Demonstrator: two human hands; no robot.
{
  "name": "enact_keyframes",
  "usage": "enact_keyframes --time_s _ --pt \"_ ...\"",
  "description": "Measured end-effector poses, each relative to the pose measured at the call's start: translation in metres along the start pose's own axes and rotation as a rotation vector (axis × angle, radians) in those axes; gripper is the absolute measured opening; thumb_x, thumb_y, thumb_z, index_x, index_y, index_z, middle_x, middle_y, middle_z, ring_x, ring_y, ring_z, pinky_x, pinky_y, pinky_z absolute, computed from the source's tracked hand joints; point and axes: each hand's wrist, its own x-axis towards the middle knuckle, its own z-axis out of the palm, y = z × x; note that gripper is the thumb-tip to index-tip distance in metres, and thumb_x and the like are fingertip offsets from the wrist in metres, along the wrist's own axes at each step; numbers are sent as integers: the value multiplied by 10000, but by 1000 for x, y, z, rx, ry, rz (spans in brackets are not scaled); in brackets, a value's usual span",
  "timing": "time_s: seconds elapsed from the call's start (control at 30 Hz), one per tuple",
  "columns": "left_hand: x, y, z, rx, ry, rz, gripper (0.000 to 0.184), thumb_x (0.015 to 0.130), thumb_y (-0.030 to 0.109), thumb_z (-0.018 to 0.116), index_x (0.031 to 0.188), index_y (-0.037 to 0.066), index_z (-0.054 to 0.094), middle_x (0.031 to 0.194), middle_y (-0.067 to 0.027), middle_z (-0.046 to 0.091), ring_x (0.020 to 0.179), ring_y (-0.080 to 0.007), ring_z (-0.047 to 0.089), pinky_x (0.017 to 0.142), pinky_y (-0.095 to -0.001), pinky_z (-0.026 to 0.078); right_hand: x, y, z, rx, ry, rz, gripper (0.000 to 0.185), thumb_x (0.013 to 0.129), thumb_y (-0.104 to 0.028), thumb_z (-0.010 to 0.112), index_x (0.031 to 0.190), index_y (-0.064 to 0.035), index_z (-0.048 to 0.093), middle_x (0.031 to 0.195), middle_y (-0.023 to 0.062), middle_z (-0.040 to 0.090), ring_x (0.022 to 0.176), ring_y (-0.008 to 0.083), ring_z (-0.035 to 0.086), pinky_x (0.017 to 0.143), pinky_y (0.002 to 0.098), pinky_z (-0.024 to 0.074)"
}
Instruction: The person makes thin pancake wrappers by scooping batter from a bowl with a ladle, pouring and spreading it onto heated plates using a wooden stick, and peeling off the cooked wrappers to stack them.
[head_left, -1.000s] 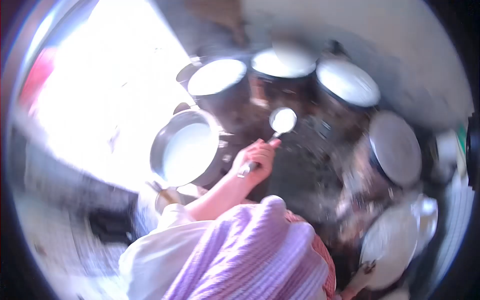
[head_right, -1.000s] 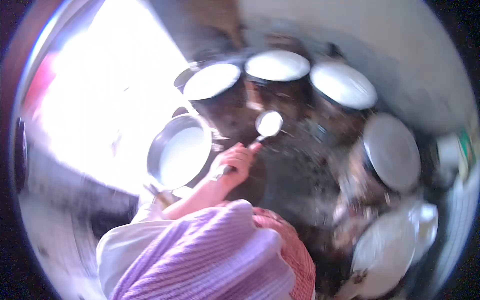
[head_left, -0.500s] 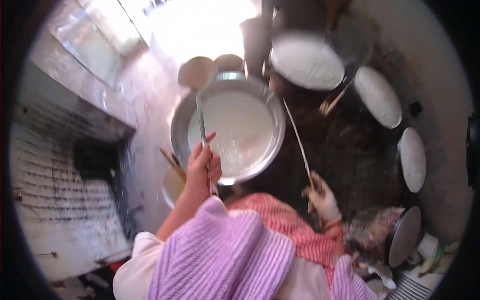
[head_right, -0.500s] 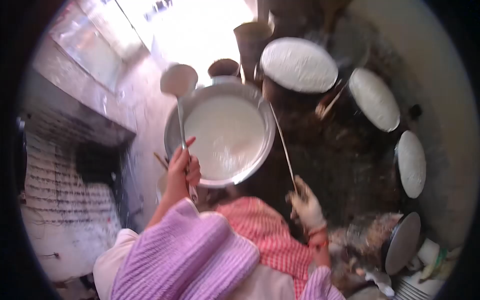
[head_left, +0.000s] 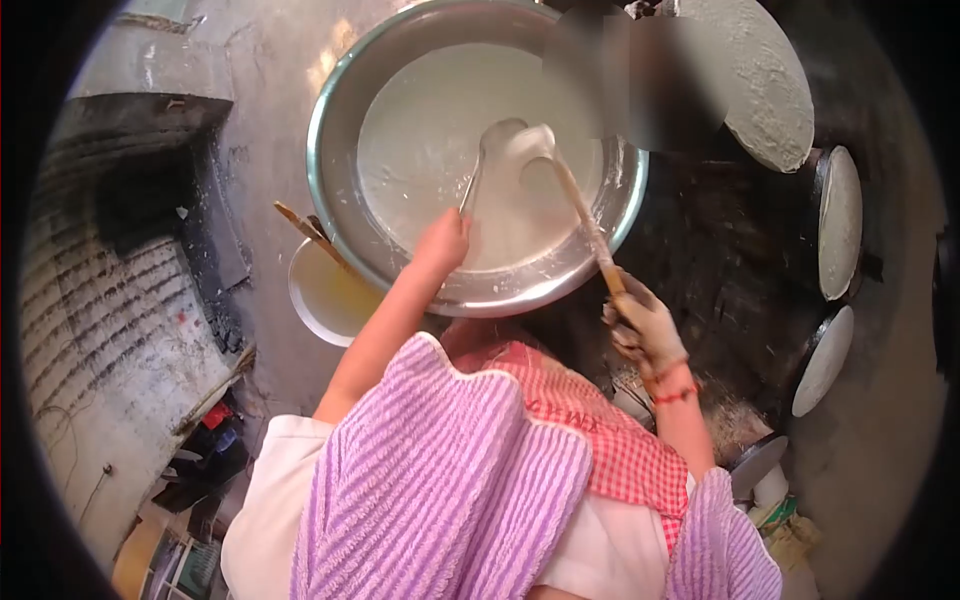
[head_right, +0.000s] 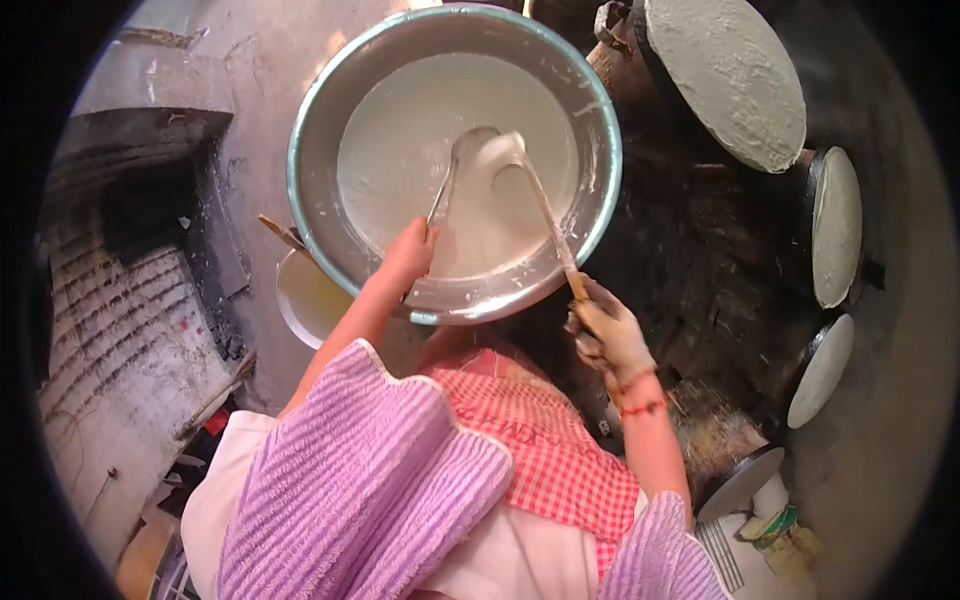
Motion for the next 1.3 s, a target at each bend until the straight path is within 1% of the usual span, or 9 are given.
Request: enact_keyframes --time_s 0.23,0.27,0.37,0.47,0.7,0.83,1.03,1.17,1.3 --pt "8 32 0 -701 -257 -210 230 978 238 532 924 16 506 578 -19 465 403 -153 445 392 -333 378 37 22 -11 -349 99 -172 490 919 -117 606 1395 -110 492 1089 1 642 696 20 536 454 159 405" --pt "-2 43 5 -951 -352 -288 212 976 230 540 933 25 508 571 16 435 390 -125 410 377 -312 359 40 35 -22 -566 126 -118 472 919 -117 606 1378 -77 503 1185 50 641 777 75 609 521 230 493" --pt "-48 90 4 -1348 -441 -340 143 962 176 551 928 53 487 583 84 324 411 -45 319 378 -237 327 49 66 -65 -1077 15 -849 488 882 -139 617 1356 -90 511 1105 174 639 833 329 661 709 422 548" --pt "-108 123 0 -1508 -415 -258 152 969 188 548 920 62 480 570 83 328 409 -26 329 367 -226 325 -18 25 -46 -1390 183 -678 480 867 -188 635 1337 -165 536 949 169 617 781 368 637 686 443 543" --pt "-256 209 -36 -1535 -175 166 147 982 184 532 990 42 498 578 79 312 397 -31 313 339 -209 280 -81 11 -59 -1070 5 -1437 510 880 -144 636 1374 -163 515 970 142 651 667 300 630 604 390 535" --pt "-321 243 -84 -1653 -249 593 271 1023 212 440 1152 -19 499 641 48 352 410 -40 320 345 -208 287 -184 -46 -37 -482 -393 -818 502 910 -77 621 1395 -108 496 951 27 675 498 20 453 418 171 365" --pt "-392 274 -129 -1318 166 700 406 1041 242 400 1359 -10 429 676 37 345 417 -39 294 365 -194 259 -200 -78 -19 -48 -949 -774 590 936 -321 613 1426 -89 381 926 208 660 418 147 570 331 248 420" --pt "-365 209 -116 -1940 -877 513 461 1054 195 304 1381 -130 312 743 -2 371 452 -78 344 388 -253 354 -113 -47 -39 -37 -948 -473 612 915 -332 650 1433 -134 391 985 214 648 473 189 590 386 286 470" --pt "-329 139 -102 -2323 -872 64 437 1052 159 266 1327 -178 304 730 -22 411 505 -106 406 458 -275 405 -84 -6 -80 -190 -614 -167 575 928 -258 636 1425 -102 392 920 165 672 496 160 580 416 270 473"
